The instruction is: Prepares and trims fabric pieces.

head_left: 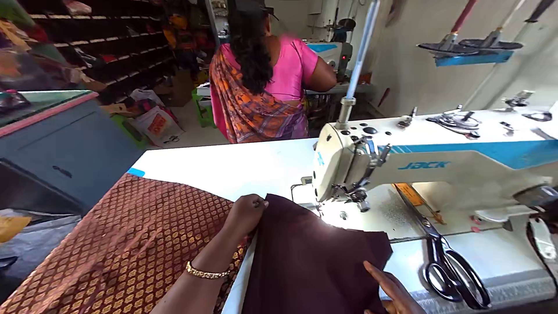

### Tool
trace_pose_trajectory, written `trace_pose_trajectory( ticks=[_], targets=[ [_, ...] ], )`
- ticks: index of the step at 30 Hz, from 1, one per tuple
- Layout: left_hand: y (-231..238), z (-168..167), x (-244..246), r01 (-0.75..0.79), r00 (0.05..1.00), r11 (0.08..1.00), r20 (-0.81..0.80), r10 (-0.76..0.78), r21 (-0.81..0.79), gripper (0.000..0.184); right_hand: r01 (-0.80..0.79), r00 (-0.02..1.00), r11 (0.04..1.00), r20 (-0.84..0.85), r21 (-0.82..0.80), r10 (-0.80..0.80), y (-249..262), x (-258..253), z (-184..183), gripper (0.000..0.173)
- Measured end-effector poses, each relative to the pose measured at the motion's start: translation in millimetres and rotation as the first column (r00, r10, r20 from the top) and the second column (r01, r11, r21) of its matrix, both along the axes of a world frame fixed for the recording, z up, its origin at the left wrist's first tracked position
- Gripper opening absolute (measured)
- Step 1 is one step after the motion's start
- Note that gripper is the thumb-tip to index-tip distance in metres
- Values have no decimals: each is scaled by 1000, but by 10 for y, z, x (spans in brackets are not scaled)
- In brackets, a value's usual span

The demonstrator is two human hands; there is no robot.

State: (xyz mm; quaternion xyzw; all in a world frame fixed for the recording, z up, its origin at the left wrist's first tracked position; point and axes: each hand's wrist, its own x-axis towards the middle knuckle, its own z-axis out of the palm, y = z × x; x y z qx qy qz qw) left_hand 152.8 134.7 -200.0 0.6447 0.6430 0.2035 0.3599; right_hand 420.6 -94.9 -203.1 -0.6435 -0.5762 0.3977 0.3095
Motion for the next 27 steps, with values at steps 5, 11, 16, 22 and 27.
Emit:
trace_pose_trajectory(
  ticks=[5,11,16,22,27],
  targets=[
    [6,-9,-19,-6,1000,1000,4,6,3,23,32,984,982,167,184,-63,-18,-75,-23,49],
    [-2,-2,-21,-27,999,1000,20,27,1,22,114,970,922,160,370,-184,26,-131,-134,26],
    [4,4,-23,-12,1000,1000,10,12,3,22,233,952,936,134,265,-275,147,-95,-180,24],
    [1,12,-19,-22,999,1000,37,23,-13,20,193,964,973,160,131,-212,248,-71,-115,51],
    [-3,20,-23,-19,1000,1000,22,19,-11,21,159,983,982,-102,98,-149,206,-89,11,57]
  ],
)
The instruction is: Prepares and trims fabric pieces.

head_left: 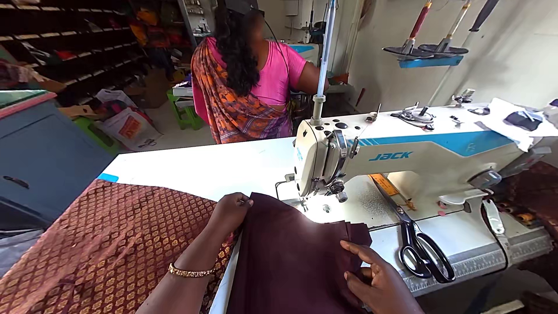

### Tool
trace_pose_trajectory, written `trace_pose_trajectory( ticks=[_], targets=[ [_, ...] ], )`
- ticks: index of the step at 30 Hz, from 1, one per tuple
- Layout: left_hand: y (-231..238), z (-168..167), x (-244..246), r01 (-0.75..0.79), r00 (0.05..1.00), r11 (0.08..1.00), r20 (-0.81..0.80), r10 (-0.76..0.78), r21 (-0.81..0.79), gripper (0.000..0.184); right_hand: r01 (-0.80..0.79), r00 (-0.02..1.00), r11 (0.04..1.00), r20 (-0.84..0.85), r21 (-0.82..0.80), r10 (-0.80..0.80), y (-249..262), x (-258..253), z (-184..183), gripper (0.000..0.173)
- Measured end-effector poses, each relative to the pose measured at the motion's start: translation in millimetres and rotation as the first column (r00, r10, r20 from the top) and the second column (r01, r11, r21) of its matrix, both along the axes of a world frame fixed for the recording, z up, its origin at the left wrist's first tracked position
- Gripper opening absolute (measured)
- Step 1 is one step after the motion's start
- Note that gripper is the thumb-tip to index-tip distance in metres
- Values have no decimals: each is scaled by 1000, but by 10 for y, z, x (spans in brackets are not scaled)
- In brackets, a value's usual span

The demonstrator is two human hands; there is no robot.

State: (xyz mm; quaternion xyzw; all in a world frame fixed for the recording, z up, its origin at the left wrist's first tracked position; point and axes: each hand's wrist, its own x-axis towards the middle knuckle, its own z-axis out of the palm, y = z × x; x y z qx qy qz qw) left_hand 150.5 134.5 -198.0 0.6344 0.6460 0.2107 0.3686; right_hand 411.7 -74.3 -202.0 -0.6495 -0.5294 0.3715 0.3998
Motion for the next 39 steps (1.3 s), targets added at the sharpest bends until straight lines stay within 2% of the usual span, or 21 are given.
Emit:
trace_pose_trajectory(
  ticks=[3,6,9,11,16,21,29,35,39],
  targets=[
    [-1,1,1,-5,1000,1000,-5,5,-3,21,-40,997,999,-70,-11,39,-23,-21,46,58],
    [-7,22,10,-12,1000,1000,-18,11,-11,21,-81,996,988,36,-130,86,11,-1,28,64],
    [2,21,6,-10,1000,1000,-22,10,-16,21,-29,994,987,102,-156,45,31,-24,11,65],
    [2,8,3,-10,1000,1000,-20,9,-16,21,16,987,993,163,-113,2,28,-35,-17,56],
    [3,15,6,-1,999,1000,-34,1,-3,20,91,912,986,385,141,-139,57,-46,-173,34],
    [-6,32,-1,33,997,999,-71,-31,17,21,102,872,954,436,283,-223,137,-52,-284,21],
    [-24,50,4,28,997,1000,-75,-27,14,19,91,859,956,464,278,-217,175,-32,-295,21],
    [-22,42,2,28,996,999,-80,-26,20,19,67,866,980,477,187,-150,179,-28,-254,32],
    [-58,92,16,38,986,999,-166,-33,27,19,46,824,984,549,174,-136,202,-45,-266,34]
  ],
)
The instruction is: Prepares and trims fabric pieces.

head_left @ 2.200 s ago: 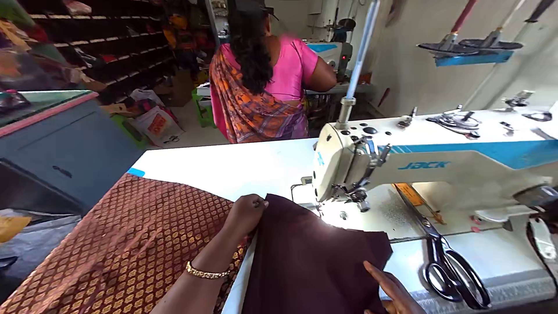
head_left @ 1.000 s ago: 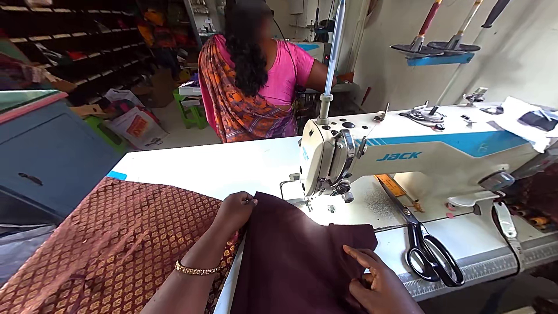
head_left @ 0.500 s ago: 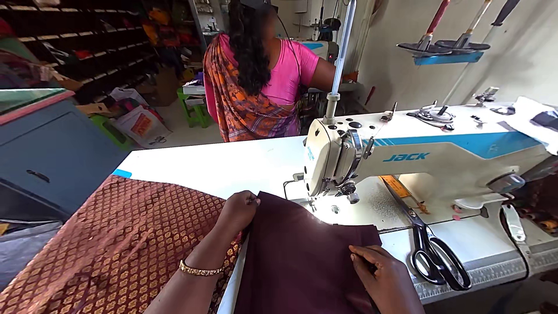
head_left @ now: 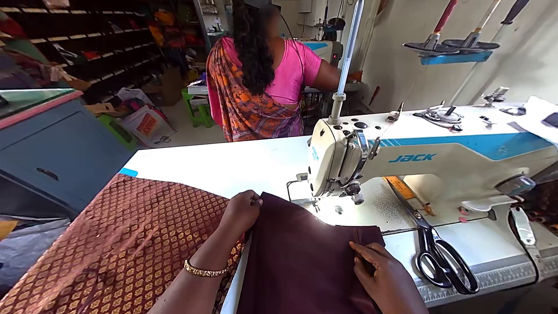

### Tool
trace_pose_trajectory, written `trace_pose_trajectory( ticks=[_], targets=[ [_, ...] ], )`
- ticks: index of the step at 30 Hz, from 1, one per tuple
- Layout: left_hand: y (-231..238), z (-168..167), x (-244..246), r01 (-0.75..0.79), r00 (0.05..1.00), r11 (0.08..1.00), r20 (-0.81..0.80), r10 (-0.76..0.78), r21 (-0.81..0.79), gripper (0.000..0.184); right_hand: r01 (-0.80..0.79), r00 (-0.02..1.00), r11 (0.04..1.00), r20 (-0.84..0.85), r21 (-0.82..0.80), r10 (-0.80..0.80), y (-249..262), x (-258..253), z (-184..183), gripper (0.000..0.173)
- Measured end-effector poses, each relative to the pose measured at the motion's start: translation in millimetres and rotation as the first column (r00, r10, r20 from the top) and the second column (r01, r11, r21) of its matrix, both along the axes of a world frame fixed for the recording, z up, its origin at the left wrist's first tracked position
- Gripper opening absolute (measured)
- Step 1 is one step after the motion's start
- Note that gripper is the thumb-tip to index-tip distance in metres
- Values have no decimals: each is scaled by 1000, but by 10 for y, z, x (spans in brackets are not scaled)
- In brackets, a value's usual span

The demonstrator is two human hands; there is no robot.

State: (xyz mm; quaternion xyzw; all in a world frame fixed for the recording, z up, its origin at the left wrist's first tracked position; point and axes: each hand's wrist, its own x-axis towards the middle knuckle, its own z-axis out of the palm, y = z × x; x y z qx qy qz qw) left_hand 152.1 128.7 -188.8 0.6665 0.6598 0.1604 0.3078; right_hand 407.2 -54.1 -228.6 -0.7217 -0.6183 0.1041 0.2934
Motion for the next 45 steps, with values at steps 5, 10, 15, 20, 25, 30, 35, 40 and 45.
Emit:
trace_pose_trajectory(
  ticks=[5,10,15,20,25,30,35,40,45],
  targets=[
    [-29,46,27,6,996,1000,-92,-5,8,20,8,1000,1000,28,-6,-8,28,-14,4,32],
    [-31,50,6,17,995,999,-99,-14,34,19,12,1000,1000,19,12,-12,35,6,-21,33],
    [-19,41,-26,29,993,999,-116,-24,40,18,19,1000,1000,21,14,-20,43,27,-27,35],
    [-1,34,-37,24,991,999,-129,-21,22,19,10,1000,999,3,-35,-10,38,56,18,37],
    [26,42,-95,16,1000,1000,-26,-16,-10,22,-55,998,996,-24,-66,54,22,91,82,37],
    [38,26,-132,2,999,1000,38,-1,-13,22,-90,995,992,-49,-86,86,20,113,85,39],
    [56,20,-123,-18,998,1000,66,19,-14,26,-104,994,992,-54,-74,100,26,131,64,39],
    [76,-16,-125,-10,992,1000,128,8,17,26,-143,988,982,-83,-126,133,25,160,121,54],
    [58,-8,-108,-14,987,999,162,6,51,27,-147,986,983,-97,-111,137,15,163,100,61]
  ],
)
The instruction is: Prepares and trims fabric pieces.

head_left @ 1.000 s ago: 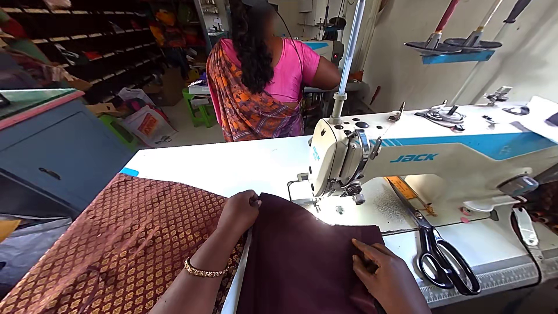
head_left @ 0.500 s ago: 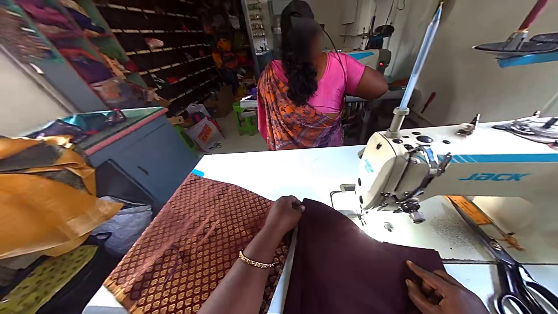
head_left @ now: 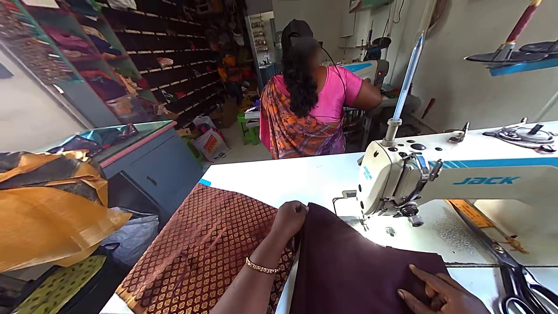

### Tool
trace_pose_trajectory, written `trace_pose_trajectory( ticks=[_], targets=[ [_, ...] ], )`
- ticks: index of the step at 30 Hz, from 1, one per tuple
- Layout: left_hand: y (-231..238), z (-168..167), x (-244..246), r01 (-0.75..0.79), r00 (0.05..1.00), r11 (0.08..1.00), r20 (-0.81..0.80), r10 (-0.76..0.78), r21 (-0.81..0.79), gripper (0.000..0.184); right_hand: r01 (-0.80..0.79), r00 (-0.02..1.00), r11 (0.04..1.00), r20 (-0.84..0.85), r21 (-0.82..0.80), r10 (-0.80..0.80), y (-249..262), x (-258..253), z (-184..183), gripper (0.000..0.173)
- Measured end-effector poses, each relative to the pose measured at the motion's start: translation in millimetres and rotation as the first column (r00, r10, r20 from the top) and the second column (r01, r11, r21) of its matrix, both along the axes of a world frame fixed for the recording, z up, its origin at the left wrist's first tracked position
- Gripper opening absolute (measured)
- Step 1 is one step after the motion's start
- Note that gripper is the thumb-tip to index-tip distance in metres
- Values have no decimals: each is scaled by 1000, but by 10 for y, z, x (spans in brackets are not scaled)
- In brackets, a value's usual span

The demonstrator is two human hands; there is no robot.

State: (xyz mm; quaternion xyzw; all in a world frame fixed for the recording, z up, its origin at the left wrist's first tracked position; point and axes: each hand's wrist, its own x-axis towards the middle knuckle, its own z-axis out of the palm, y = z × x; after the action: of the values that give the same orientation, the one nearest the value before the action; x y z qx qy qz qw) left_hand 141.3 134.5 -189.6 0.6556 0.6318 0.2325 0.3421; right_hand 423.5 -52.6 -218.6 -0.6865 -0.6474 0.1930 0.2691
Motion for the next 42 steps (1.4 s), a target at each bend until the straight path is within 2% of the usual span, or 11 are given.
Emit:
trace_pose_trajectory(
  ticks=[5,10,14,18,25,38,40,42],
  targets=[
    [-153,96,147,-20,982,999,-189,26,34,40,22,999,999,-24,29,-21,-8,-5,-44,65],
    [-228,142,308,22,915,1000,-403,-17,7,36,57,998,993,-36,99,-54,-10,-13,-133,66],
    [-240,146,334,64,890,998,-453,-54,6,34,78,997,987,-28,143,-75,-11,-36,-170,63],
    [-210,124,291,49,919,999,-391,-37,20,32,89,996,988,-19,123,-88,-12,-42,-152,65],
    [-66,47,73,7,989,1000,-145,-3,29,30,108,994,992,9,64,-109,-19,-64,-109,60],
    [22,-54,13,6,996,1000,86,-6,-7,32,133,990,986,44,104,-138,-16,-88,-143,58],
    [25,-52,17,1,996,1000,86,0,-13,32,136,988,985,52,104,-142,-20,-87,-146,58],
    [22,-40,24,6,1000,1000,15,-5,-22,33,140,987,986,66,93,-147,-18,-89,-142,59]
  ],
)
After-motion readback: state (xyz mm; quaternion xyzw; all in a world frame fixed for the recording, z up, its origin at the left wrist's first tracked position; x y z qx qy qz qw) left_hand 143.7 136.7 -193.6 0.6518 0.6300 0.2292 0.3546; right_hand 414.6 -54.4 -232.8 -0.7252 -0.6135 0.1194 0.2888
